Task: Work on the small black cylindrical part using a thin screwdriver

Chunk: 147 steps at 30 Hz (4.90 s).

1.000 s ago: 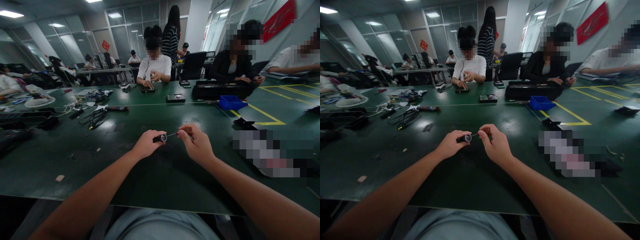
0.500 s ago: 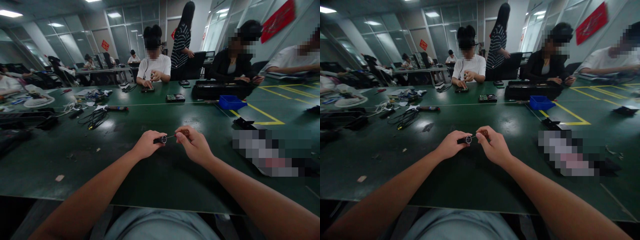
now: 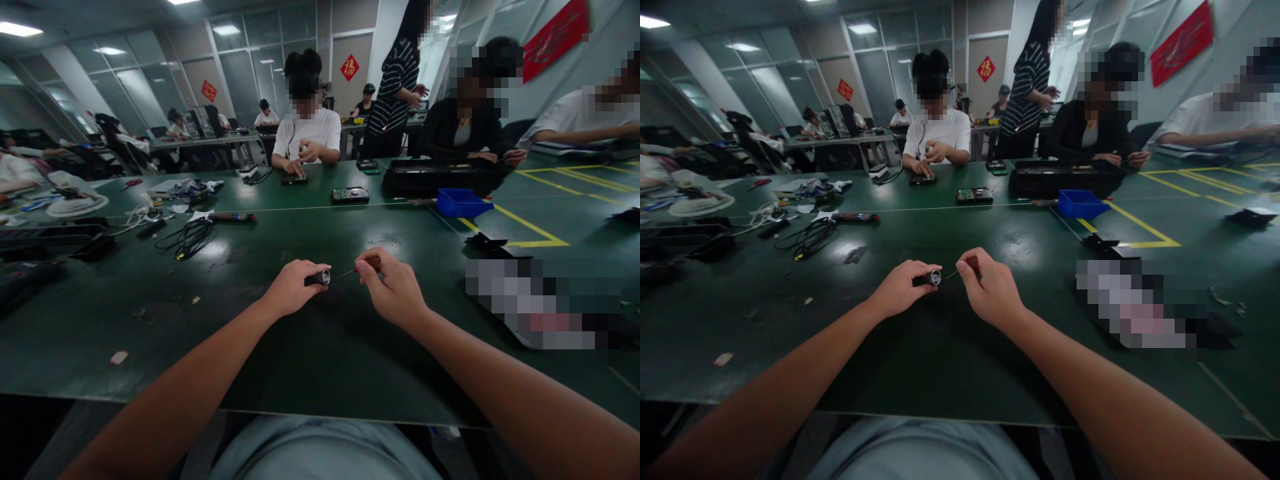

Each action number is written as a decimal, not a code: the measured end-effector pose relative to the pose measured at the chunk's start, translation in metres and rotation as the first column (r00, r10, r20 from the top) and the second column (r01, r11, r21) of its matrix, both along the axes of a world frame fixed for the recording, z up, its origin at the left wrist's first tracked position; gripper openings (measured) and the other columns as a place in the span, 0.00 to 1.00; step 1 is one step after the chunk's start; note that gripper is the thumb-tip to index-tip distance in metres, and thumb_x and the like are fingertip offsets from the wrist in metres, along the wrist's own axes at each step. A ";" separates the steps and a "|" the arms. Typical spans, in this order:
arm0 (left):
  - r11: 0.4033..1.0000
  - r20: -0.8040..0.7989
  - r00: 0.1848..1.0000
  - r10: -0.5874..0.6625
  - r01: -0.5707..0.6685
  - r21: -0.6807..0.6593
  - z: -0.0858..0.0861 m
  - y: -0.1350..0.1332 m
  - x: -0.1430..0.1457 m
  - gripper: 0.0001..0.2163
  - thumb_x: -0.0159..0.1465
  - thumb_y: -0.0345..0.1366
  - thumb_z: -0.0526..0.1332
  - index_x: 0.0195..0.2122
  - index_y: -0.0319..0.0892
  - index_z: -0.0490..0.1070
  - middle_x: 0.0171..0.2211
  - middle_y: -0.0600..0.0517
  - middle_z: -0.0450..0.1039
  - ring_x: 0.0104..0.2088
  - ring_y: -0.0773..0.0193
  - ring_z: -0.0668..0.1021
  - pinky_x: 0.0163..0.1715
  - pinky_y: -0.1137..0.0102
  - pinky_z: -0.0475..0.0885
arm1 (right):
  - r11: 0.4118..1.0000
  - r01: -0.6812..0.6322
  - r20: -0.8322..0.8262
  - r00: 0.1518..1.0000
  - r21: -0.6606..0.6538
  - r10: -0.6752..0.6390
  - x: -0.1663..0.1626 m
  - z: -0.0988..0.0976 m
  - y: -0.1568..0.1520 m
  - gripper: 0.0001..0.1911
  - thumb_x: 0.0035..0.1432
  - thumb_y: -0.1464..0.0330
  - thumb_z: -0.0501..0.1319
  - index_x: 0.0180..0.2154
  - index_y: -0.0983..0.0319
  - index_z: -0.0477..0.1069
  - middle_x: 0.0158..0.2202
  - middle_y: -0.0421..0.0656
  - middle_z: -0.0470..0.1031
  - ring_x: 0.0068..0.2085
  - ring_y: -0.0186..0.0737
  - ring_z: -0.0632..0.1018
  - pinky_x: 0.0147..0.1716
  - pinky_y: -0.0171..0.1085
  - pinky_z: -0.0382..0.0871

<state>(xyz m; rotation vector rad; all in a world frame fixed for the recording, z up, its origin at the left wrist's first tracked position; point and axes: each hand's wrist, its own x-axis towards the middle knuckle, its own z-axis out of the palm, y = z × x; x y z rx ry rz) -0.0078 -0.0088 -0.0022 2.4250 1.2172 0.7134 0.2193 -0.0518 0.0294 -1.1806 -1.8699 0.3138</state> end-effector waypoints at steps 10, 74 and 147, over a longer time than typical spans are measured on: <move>0.999 -0.023 0.999 -0.049 0.049 -0.003 0.002 -0.002 0.003 0.20 0.62 0.35 0.68 0.55 0.48 0.73 0.49 0.51 0.77 0.49 0.58 0.75 0.52 0.61 0.67 | 0.997 -0.077 -0.046 0.996 -0.031 0.075 -0.001 -0.002 -0.002 0.07 0.68 0.64 0.54 0.40 0.59 0.68 0.26 0.38 0.74 0.28 0.37 0.77 0.31 0.36 0.66; 0.998 -0.043 0.999 -0.032 0.029 -0.064 0.001 -0.001 0.002 0.19 0.61 0.34 0.68 0.54 0.48 0.75 0.48 0.50 0.77 0.49 0.57 0.76 0.53 0.61 0.69 | 0.982 -0.181 0.038 0.982 -0.047 0.183 -0.001 -0.004 0.000 0.07 0.69 0.65 0.53 0.44 0.60 0.67 0.32 0.41 0.76 0.33 0.39 0.78 0.35 0.37 0.67; 0.980 0.046 0.981 0.190 -0.187 -0.074 0.018 -0.001 0.000 0.08 0.66 0.43 0.58 0.39 0.44 0.69 0.31 0.54 0.72 0.30 0.64 0.73 0.29 0.68 0.63 | 1.000 0.002 -0.022 1.000 0.007 -0.002 0.001 -0.001 0.003 0.09 0.67 0.63 0.55 0.40 0.60 0.70 0.29 0.41 0.76 0.30 0.38 0.77 0.32 0.37 0.67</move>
